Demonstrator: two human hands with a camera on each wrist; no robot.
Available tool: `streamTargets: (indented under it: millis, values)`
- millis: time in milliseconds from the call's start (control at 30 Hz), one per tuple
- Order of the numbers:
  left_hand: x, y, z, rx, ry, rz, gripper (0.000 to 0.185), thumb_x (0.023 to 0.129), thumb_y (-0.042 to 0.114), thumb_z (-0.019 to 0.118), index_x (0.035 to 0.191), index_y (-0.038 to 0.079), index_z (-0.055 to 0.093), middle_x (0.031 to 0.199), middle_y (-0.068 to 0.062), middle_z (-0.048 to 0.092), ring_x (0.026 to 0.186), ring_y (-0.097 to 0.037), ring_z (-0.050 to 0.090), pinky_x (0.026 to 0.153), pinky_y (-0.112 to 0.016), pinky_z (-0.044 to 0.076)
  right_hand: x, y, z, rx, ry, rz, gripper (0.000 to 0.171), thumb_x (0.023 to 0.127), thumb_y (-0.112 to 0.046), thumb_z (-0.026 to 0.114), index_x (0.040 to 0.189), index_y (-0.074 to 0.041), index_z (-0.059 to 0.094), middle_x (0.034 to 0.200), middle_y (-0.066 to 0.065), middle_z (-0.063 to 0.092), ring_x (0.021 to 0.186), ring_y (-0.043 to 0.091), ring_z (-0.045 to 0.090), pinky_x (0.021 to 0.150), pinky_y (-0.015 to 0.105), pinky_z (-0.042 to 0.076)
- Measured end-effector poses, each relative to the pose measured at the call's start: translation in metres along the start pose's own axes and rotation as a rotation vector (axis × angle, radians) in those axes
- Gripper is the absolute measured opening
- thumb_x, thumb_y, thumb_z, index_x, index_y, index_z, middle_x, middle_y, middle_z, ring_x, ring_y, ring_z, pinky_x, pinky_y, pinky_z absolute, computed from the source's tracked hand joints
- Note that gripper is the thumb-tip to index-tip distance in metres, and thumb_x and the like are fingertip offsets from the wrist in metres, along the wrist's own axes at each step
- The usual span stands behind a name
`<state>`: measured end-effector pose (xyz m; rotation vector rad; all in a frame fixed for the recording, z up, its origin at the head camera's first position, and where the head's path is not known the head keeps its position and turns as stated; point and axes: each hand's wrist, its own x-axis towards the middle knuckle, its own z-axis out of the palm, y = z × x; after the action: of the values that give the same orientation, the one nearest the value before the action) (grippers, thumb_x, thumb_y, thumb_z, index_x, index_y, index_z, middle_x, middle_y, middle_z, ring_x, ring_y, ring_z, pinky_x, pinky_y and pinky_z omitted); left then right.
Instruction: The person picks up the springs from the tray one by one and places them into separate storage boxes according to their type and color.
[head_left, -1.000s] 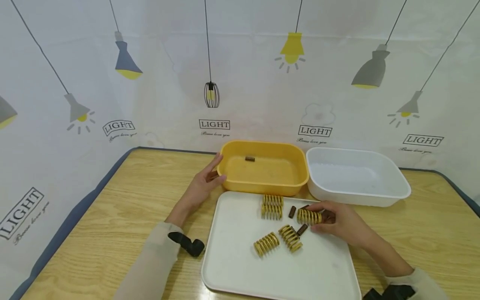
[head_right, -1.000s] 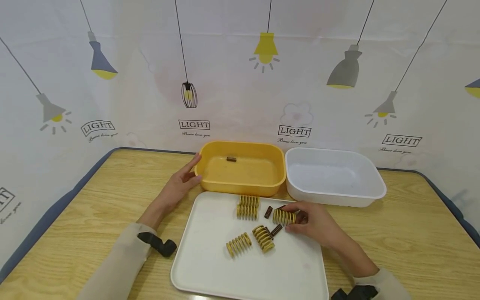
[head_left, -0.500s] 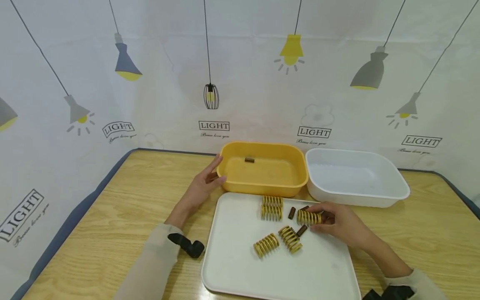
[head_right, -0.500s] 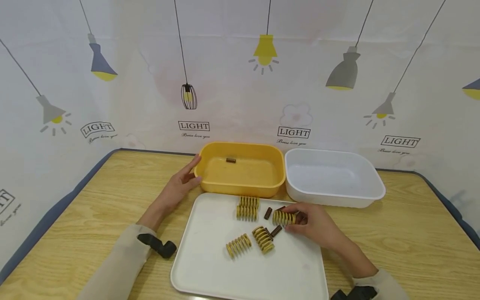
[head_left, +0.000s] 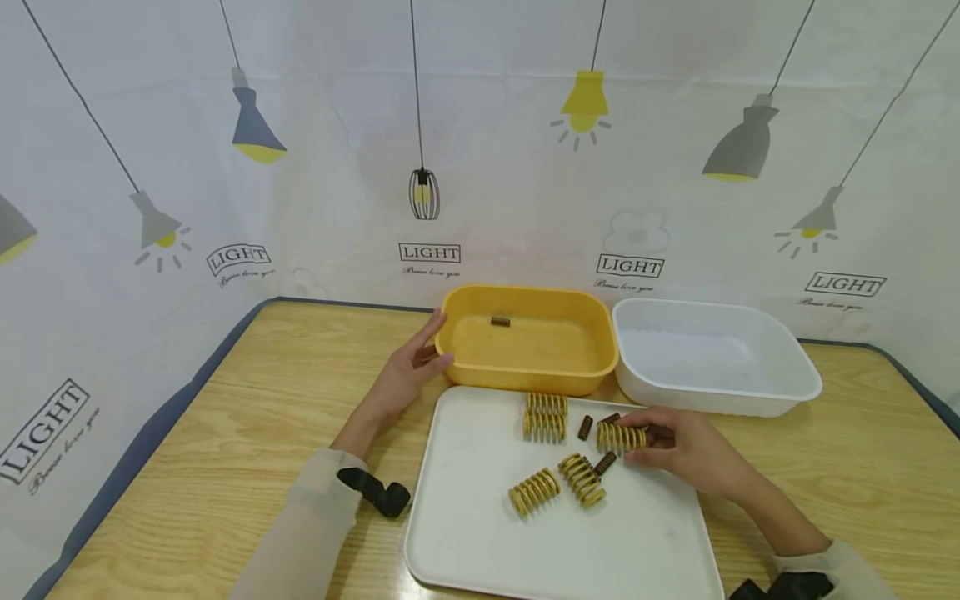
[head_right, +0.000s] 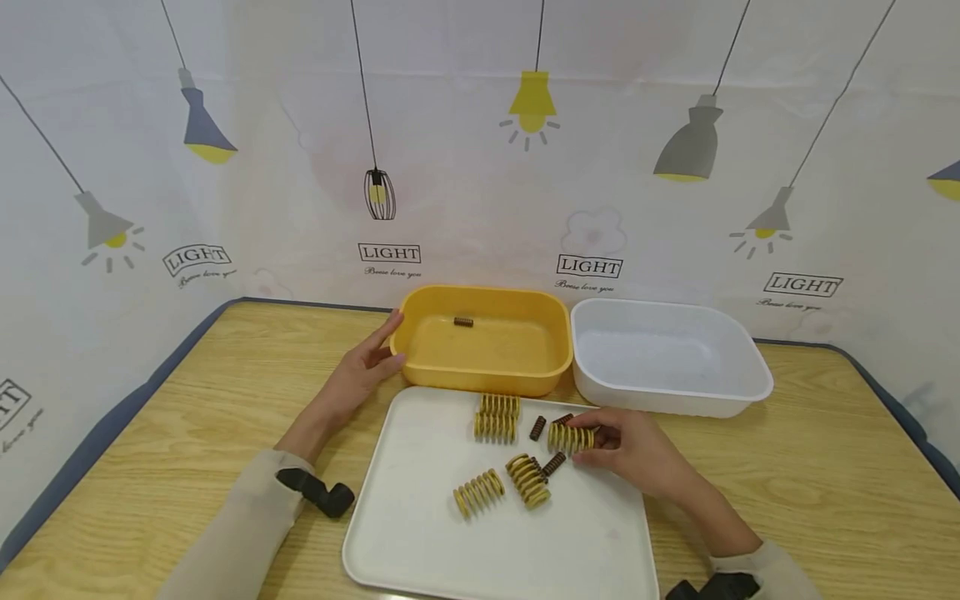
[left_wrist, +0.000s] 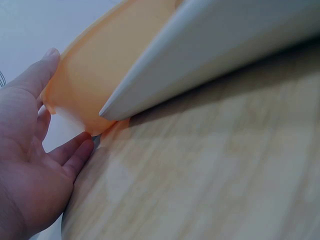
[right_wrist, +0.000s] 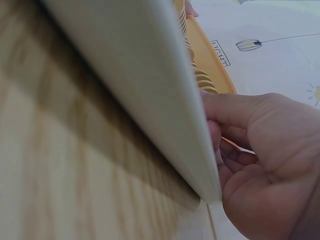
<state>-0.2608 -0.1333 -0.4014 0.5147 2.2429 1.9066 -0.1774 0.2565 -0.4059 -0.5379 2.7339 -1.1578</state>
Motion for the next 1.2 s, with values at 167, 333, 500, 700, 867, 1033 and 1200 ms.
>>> streamTargets:
  millis: [167,333,500,700,867,1033,1200]
  values:
    - [0.0,0.002,0.001,-0.006,-0.004,0.004,0.064,0.096,0.018,0.059,0.152,0.016,0.027,0.159,0.007,0.011,0.134,-0.035,0.036,0.106,-0.04,0.035,-0.002,-0.003,-0.003,0.009,-0.007,-0.016,0.041,0.08,-0.029,0.078,0.115,-0.012,0.068,0.111,0.0,0.065,0.088,0.012,0.058,0.075,0.024,0.052]
    - [0.0,0.002,0.002,-0.009,-0.004,0.016,0.064,0.096,0.017,0.059,0.152,0.016,0.027,0.159,0.005,0.011,0.133,-0.035,0.036,0.106,-0.039,0.036,-0.003,-0.006,-0.01,0.03,-0.008,-0.043,0.039,0.082,-0.028,0.076,0.117,-0.012,0.067,0.115,0.001,0.065,0.101,0.014,0.06,0.083,0.025,0.052]
    - [0.001,0.002,0.002,-0.007,-0.007,0.026,0.063,0.096,0.017,0.059,0.151,0.018,0.029,0.159,0.003,0.011,0.133,-0.036,0.036,0.106,-0.041,0.035,-0.006,-0.009,-0.018,0.019,0.016,-0.092,0.038,0.084,-0.026,0.074,0.118,-0.012,0.067,0.116,0.001,0.065,0.103,0.013,0.06,0.083,0.025,0.052]
    - [0.001,0.002,0.001,-0.012,-0.004,0.027,0.064,0.096,0.015,0.059,0.152,0.015,0.028,0.16,0.001,0.01,0.133,-0.038,0.036,0.105,-0.041,0.036,-0.007,-0.012,-0.027,0.038,0.045,-0.127,0.036,0.086,-0.019,0.072,0.119,-0.008,0.065,0.116,0.006,0.064,0.1,0.009,0.061,0.076,0.025,0.055]
    - [-0.001,0.001,0.0,-0.015,-0.001,0.019,0.062,0.097,0.016,0.058,0.151,0.017,0.028,0.159,0.004,0.011,0.133,-0.037,0.036,0.106,-0.041,0.035,-0.007,-0.017,-0.036,0.049,0.051,-0.114,0.035,0.087,-0.017,0.071,0.121,-0.008,0.064,0.109,0.006,0.065,0.092,0.01,0.063,0.071,0.026,0.055]
    - [-0.001,0.0,-0.001,-0.015,-0.002,0.017,0.062,0.097,0.017,0.058,0.151,0.019,0.029,0.159,0.004,0.01,0.134,-0.036,0.034,0.107,-0.041,0.034,-0.007,-0.022,-0.045,0.035,0.063,-0.117,0.035,0.089,-0.015,0.069,0.123,-0.009,0.063,0.109,0.006,0.064,0.088,0.011,0.063,0.068,0.026,0.055]
    - [0.0,0.0,0.0,-0.017,-0.005,0.02,0.062,0.097,0.017,0.058,0.151,0.018,0.029,0.159,0.004,0.01,0.134,-0.036,0.034,0.107,-0.041,0.033,-0.006,-0.021,-0.053,0.023,0.081,-0.133,0.034,0.089,-0.012,0.068,0.123,-0.008,0.063,0.11,0.007,0.064,0.09,0.009,0.064,0.068,0.027,0.055]
